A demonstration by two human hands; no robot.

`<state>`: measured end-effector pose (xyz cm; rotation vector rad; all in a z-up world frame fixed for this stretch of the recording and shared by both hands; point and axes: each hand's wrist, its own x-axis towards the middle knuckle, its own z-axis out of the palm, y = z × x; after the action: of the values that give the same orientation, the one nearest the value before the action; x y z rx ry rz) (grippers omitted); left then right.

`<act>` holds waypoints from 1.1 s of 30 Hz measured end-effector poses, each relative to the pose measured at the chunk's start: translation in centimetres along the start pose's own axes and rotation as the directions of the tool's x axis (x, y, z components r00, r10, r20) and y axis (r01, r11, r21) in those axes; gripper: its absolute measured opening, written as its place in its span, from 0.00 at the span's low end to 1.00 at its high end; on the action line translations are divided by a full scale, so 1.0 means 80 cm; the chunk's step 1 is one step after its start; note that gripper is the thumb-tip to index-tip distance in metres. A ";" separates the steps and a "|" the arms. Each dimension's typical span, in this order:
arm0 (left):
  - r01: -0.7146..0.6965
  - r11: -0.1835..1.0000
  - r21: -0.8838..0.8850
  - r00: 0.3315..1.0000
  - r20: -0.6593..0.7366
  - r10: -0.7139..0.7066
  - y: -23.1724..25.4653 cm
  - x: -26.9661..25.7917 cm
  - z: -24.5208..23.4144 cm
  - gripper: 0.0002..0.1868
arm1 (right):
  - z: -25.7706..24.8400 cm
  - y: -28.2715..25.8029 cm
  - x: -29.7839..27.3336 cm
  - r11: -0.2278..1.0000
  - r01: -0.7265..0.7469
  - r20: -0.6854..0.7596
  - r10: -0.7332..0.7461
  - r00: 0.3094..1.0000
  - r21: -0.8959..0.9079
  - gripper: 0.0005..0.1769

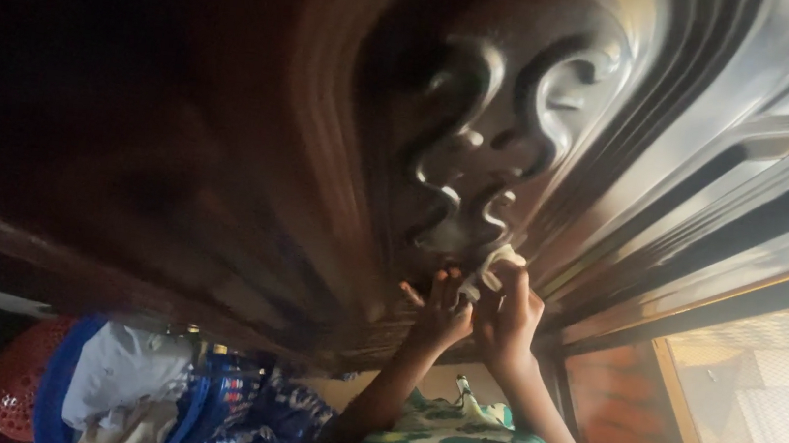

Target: Cleaning the surface and decorative carvings of a wooden door using a cloth.

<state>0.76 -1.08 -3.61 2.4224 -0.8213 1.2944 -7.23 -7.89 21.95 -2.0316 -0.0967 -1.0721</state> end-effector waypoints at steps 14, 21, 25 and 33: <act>-0.022 0.998 0.053 1.000 0.009 0.022 -0.009 -0.013 0.011 0.31 | -0.027 -0.013 0.014 0.991 0.128 0.085 -0.123 0.989 -0.050 0.21; -0.010 0.999 0.039 0.983 -0.184 0.017 0.001 0.082 -0.076 0.24 | -0.059 0.001 0.028 0.994 0.062 -0.017 -0.063 0.998 -0.085 0.15; 0.044 0.996 0.080 0.993 -0.117 -0.035 0.002 0.094 -0.092 0.22 | -0.071 0.016 0.023 0.995 0.058 -0.032 -0.061 0.998 -0.079 0.15; 0.068 0.997 0.043 0.998 0.006 -0.069 0.003 0.087 -0.096 0.32 | -0.110 0.055 0.037 0.964 -0.267 -0.202 0.261 0.944 0.000 0.20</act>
<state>-1.50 0.01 6.45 2.4672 -0.7129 1.2908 -9.35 -17.74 23.97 -1.8839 0.2893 -1.1020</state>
